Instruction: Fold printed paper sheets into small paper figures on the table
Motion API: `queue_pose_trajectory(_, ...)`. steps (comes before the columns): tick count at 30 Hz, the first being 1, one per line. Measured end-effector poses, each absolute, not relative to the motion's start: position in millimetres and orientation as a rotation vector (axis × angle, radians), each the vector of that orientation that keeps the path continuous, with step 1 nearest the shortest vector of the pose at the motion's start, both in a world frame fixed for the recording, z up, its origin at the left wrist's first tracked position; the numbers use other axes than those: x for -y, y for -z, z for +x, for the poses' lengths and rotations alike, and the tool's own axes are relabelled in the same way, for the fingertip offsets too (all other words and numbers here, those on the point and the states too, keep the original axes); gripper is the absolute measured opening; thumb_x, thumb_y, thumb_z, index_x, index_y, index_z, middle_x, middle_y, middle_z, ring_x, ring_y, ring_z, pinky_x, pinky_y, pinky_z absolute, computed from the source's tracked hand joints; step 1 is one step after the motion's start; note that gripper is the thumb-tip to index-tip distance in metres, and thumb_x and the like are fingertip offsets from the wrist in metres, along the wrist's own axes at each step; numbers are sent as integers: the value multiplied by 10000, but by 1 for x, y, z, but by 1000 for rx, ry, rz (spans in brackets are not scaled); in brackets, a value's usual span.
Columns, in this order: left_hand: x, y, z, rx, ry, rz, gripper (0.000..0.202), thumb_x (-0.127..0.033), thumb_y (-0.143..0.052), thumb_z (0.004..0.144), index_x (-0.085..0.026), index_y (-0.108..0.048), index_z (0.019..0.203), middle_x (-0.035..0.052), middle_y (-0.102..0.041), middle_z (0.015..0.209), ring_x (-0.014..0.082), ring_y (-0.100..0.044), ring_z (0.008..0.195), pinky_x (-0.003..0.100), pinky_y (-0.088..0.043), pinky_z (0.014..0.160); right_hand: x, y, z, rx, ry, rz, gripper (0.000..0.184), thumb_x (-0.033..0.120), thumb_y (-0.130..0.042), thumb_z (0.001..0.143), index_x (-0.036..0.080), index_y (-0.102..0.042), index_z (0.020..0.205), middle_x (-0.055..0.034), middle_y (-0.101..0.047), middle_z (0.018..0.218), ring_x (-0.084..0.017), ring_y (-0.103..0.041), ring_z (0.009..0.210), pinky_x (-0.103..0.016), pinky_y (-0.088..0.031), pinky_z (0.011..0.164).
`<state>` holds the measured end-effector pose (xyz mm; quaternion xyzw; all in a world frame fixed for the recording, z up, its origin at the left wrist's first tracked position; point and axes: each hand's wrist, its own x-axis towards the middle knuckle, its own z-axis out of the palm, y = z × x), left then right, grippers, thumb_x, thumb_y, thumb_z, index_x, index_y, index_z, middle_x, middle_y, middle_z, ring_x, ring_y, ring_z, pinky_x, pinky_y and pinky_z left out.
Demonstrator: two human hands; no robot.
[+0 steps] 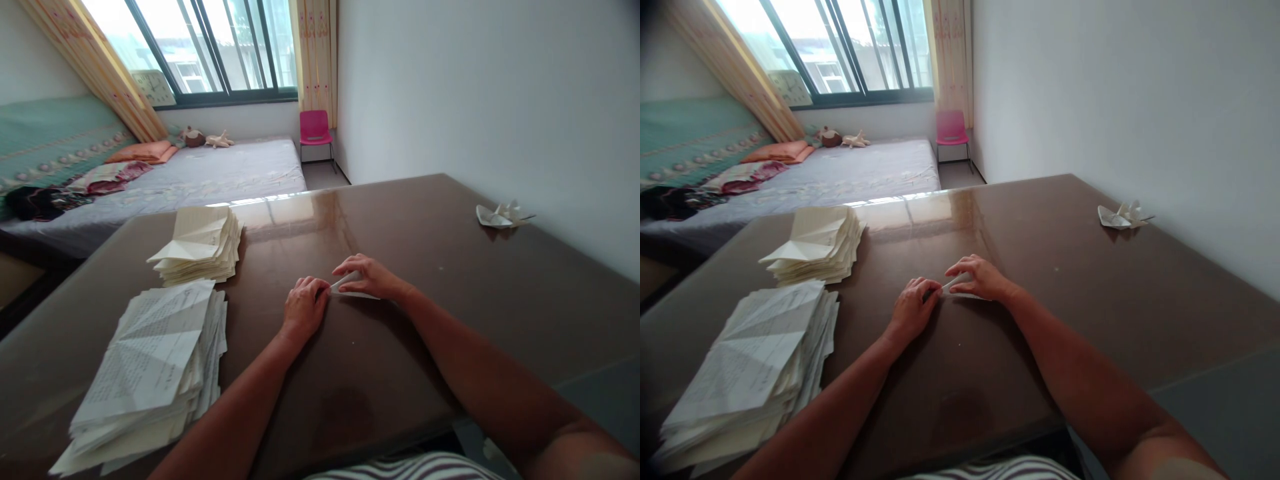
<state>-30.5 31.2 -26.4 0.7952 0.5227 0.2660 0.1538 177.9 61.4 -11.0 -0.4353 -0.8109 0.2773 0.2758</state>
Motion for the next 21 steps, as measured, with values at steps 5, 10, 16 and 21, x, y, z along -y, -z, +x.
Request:
queue_pose_trajectory(5,-29,24,-29,-1512,-692,2315,181,-336,-492,905,-227,-636,886,30,-646,906,211,-549,923,321,-426,777,-56,10,167,2365,-376,-1112,200,440,-612,850,302,-749,893,-29,-690,899,-178,-536,896,-319,-370,838)
queue_pose_trajectory(10,-28,20,-27,-1544,-658,2295,195,-350,-489,907,-225,-628,853,29,-651,903,208,-553,918,318,-423,779,-55,9,165,2391,-345,-1129,194,385,-597,873,255,-738,845,-27,-688,856,-166,-533,862,-288,-375,773)
queue_pose_trajectory(16,-27,19,-28,-1538,-640,2311,159,-304,-490,901,-221,-609,835,27,-635,866,201,-547,909,308,-422,768,-60,15,165,2345,-541,-1109,146,318,-614,864,245,-733,820,-10,-688,857,-149,-541,848,-257,-392,753)
queue_pose_trajectory(21,-27,21,-28,-1537,-639,2324,159,-321,-495,901,-233,-616,849,21,-638,893,200,-545,929,306,-416,783,-62,19,168,2360,-576,-1114,153,290,-596,872,230,-733,843,-30,-674,840,-152,-543,840,-256,-398,745)
